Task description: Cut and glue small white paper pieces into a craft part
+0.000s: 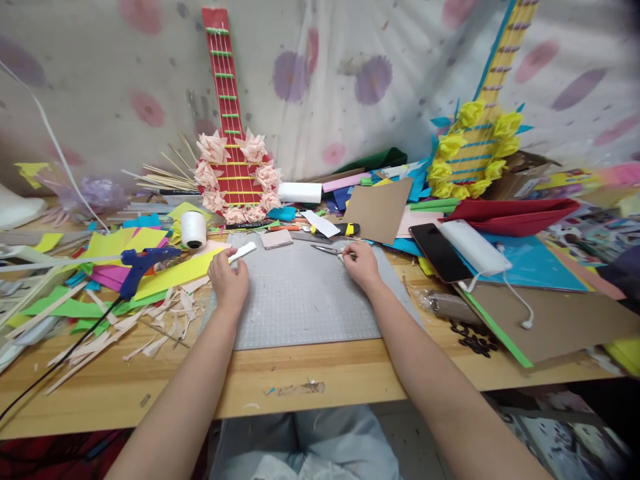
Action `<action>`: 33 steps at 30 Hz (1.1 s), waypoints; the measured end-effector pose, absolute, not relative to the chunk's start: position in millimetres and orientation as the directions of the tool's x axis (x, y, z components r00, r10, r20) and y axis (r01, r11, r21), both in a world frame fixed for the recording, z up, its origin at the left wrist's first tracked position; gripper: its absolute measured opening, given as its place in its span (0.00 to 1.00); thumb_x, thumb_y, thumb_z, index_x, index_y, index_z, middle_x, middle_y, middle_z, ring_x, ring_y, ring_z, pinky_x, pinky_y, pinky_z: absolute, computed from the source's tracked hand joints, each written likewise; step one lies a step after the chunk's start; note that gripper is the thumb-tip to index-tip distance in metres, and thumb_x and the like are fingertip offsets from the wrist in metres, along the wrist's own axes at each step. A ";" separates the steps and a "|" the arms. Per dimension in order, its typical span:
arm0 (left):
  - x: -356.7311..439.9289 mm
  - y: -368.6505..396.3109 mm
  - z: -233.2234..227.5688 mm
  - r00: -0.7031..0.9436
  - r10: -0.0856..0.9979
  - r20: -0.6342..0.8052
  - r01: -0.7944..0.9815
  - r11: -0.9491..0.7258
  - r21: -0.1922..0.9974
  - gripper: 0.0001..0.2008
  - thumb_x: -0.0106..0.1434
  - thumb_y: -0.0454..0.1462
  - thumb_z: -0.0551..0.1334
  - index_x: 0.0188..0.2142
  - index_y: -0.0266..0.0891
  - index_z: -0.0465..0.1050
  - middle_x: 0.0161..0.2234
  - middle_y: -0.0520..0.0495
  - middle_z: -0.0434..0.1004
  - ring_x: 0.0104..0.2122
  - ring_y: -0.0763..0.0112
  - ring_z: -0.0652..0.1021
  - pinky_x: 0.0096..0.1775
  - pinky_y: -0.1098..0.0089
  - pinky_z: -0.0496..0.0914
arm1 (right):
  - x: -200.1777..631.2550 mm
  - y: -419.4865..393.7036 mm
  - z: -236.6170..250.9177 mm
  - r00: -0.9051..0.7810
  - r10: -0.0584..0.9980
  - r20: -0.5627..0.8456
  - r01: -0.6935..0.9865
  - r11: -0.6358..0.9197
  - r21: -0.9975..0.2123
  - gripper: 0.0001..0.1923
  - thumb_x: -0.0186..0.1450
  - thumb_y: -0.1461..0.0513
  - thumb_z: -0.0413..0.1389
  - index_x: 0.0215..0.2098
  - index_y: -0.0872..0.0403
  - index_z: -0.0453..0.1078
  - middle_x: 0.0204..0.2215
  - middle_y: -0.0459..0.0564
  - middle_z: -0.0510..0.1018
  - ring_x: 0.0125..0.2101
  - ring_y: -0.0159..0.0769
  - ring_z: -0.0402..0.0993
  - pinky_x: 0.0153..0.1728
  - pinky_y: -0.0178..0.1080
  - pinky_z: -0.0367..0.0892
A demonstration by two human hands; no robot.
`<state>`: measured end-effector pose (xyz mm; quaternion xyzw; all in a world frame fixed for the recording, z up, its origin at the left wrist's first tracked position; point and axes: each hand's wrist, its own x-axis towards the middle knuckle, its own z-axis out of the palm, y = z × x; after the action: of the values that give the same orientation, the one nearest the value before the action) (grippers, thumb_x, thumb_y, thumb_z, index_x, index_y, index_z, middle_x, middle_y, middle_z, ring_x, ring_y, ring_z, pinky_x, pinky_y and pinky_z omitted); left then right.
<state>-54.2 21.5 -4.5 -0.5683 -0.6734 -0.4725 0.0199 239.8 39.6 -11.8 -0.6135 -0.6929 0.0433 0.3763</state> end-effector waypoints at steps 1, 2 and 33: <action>-54.2 22.5 0.1 -0.319 0.756 0.572 0.791 -0.121 0.600 0.09 0.54 0.33 0.54 0.36 0.39 0.63 0.38 0.44 0.69 0.43 0.61 0.68 0.47 0.60 0.59 | 237.9 38.7 -11.4 0.038 0.874 0.485 0.819 0.251 -0.516 0.05 0.52 0.66 0.47 0.22 0.53 0.64 0.27 0.49 0.71 0.34 0.38 0.65 0.38 0.40 0.60; -55.0 24.6 5.9 -0.282 0.766 0.578 0.795 -0.151 0.588 0.09 0.53 0.33 0.54 0.37 0.39 0.63 0.38 0.44 0.68 0.43 0.61 0.68 0.47 0.61 0.60 | 236.6 37.9 -10.8 0.046 0.866 0.499 0.815 0.256 -0.519 0.05 0.53 0.66 0.48 0.24 0.53 0.65 0.27 0.49 0.72 0.34 0.38 0.65 0.39 0.40 0.60; -136.8 148.4 46.9 0.140 0.989 -0.053 0.908 -0.150 -0.391 0.17 0.50 0.38 0.58 0.39 0.28 0.67 0.39 0.35 0.70 0.41 0.53 0.71 0.37 0.63 0.64 | 229.3 38.1 -10.0 0.095 0.868 0.488 0.782 0.239 -0.576 0.10 0.59 0.60 0.48 0.26 0.54 0.70 0.24 0.49 0.71 0.30 0.35 0.65 0.33 0.37 0.59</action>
<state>-136.8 148.4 46.9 -0.7432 -0.6380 0.1507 0.1337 229.3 38.1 -10.0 -0.6148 -0.6708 0.0522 0.4116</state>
